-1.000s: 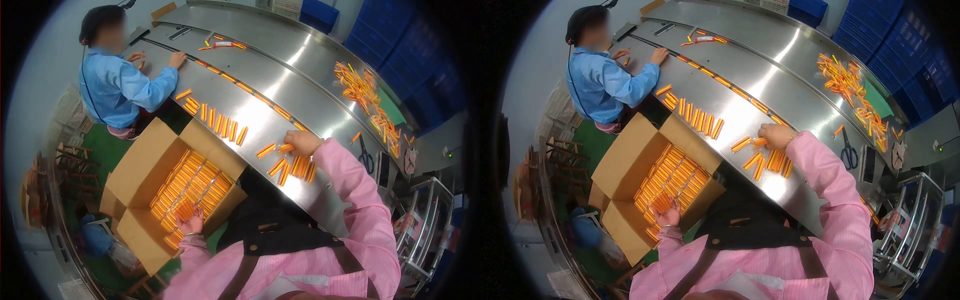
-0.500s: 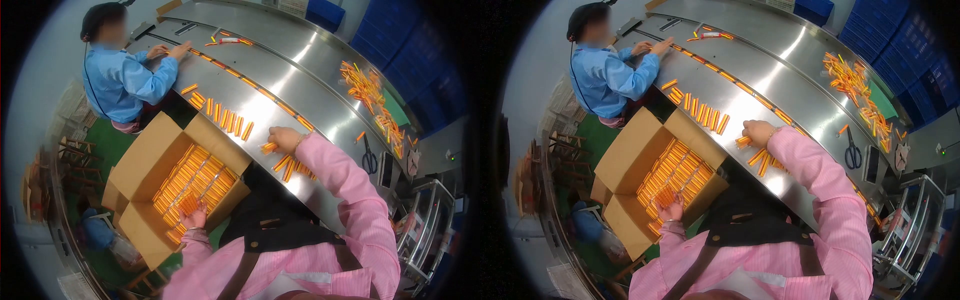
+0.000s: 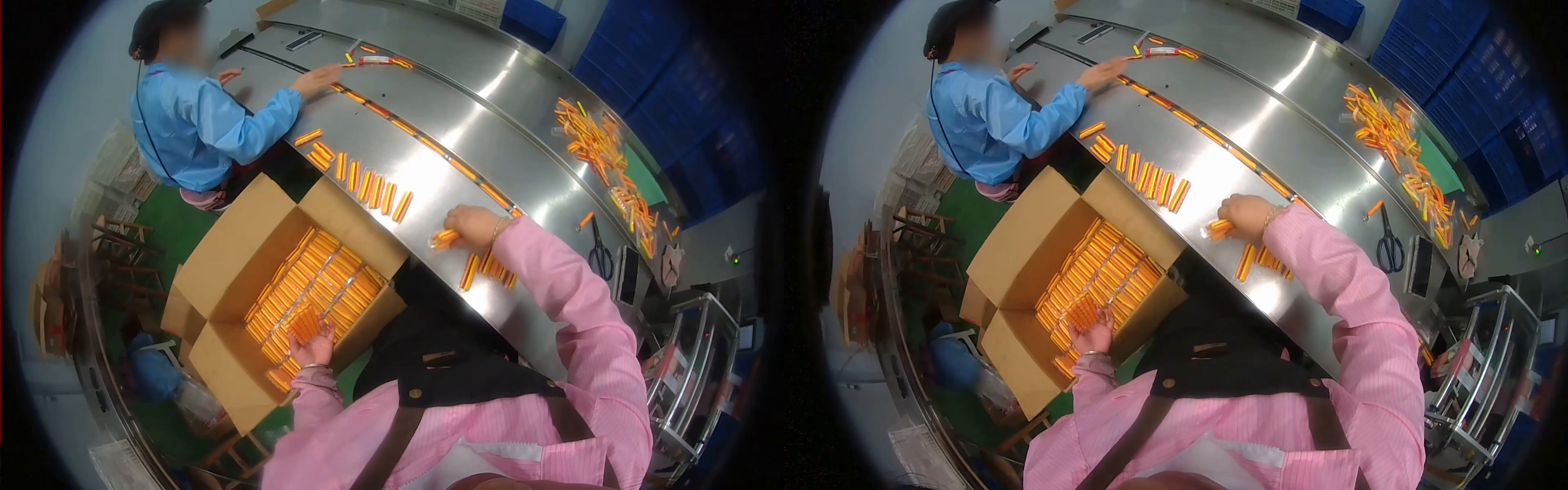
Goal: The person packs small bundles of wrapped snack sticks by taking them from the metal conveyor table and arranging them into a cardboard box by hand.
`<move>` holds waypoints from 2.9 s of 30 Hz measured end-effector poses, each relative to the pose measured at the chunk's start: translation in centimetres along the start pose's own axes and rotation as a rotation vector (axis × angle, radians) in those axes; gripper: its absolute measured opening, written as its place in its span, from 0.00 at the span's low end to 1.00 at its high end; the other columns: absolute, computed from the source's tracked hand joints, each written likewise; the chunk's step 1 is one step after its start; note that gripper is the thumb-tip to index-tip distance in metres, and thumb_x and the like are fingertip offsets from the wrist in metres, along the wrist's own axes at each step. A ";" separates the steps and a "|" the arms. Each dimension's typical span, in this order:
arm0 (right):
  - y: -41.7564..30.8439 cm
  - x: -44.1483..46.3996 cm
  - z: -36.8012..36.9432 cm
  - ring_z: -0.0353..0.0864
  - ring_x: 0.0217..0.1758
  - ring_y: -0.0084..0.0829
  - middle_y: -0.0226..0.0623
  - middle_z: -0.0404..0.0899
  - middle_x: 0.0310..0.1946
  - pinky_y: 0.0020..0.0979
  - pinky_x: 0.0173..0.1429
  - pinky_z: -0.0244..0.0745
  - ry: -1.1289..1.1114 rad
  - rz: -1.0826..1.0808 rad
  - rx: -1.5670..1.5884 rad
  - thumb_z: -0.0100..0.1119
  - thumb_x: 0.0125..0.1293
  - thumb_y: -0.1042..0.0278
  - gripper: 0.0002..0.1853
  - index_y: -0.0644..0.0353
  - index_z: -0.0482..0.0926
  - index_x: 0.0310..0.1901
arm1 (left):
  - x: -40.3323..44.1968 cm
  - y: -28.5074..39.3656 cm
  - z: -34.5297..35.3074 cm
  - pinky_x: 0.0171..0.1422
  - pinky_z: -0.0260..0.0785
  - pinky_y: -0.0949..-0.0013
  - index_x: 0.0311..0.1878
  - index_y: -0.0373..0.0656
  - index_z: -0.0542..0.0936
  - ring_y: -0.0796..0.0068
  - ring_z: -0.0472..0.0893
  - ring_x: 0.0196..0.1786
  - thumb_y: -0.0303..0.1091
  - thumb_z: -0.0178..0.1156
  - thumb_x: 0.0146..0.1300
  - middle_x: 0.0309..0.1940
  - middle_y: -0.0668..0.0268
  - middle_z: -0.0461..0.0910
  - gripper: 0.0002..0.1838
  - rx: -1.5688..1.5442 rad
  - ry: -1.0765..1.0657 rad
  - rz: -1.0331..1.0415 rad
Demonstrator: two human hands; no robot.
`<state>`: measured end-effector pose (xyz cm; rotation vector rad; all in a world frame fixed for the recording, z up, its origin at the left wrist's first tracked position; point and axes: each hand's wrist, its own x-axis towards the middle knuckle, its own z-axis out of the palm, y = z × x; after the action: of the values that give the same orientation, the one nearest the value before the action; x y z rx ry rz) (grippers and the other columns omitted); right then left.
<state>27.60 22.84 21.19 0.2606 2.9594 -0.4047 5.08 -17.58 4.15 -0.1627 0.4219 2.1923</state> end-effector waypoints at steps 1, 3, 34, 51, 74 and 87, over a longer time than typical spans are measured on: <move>0.2 0.0 -0.1 0.74 0.47 0.41 0.39 0.74 0.38 0.37 0.51 0.72 0.045 0.020 0.008 0.67 0.52 0.64 0.13 0.58 0.78 0.36 | -0.1 -0.1 0.1 0.67 0.58 0.48 0.57 0.48 0.75 0.58 0.77 0.52 0.56 0.59 0.58 0.53 0.59 0.77 0.29 -0.007 0.000 -0.003; -0.2 -0.6 -0.6 0.74 0.48 0.39 0.38 0.75 0.39 0.36 0.52 0.72 0.046 0.065 -0.003 0.67 0.52 0.62 0.14 0.59 0.78 0.38 | -0.8 0.1 0.1 0.67 0.58 0.48 0.57 0.48 0.75 0.58 0.77 0.52 0.56 0.59 0.58 0.53 0.59 0.77 0.29 -0.019 -0.005 -0.014; -1.5 -2.4 0.2 0.78 0.44 0.35 0.32 0.80 0.35 0.33 0.55 0.69 -0.055 -0.140 -0.159 0.61 0.51 0.72 0.07 0.54 0.79 0.34 | 0.2 -0.5 0.6 0.66 0.58 0.46 0.56 0.49 0.75 0.56 0.77 0.51 0.54 0.60 0.58 0.53 0.59 0.77 0.27 -0.067 0.014 -0.011; -2.8 -3.0 1.5 0.81 0.40 0.39 0.38 0.80 0.32 0.37 0.50 0.72 0.018 -0.083 -0.180 0.59 0.53 0.73 0.13 0.56 0.76 0.42 | -0.6 -0.2 0.8 0.66 0.59 0.48 0.55 0.53 0.76 0.60 0.77 0.51 0.55 0.58 0.59 0.52 0.65 0.78 0.25 0.013 -0.004 -0.031; 6.7 -22.8 -6.2 0.80 0.34 0.24 0.34 0.79 0.34 0.26 0.41 0.76 0.711 0.747 1.053 0.68 0.49 0.72 0.20 0.63 0.75 0.46 | 0.0 -1.5 1.7 0.66 0.59 0.46 0.57 0.52 0.74 0.59 0.77 0.50 0.53 0.60 0.58 0.52 0.60 0.77 0.26 0.043 0.021 0.006; 5.6 -20.6 -8.2 0.79 0.42 0.25 0.34 0.78 0.41 0.26 0.47 0.74 0.863 0.626 1.284 0.71 0.51 0.67 0.26 0.63 0.71 0.51 | -0.1 -1.7 1.9 0.66 0.61 0.49 0.58 0.49 0.73 0.62 0.78 0.51 0.53 0.60 0.59 0.52 0.62 0.77 0.27 0.041 -0.036 -0.007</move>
<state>47.80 27.36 31.00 1.7314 2.3993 -2.4438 6.51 -16.06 5.53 -0.1023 0.4456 2.1744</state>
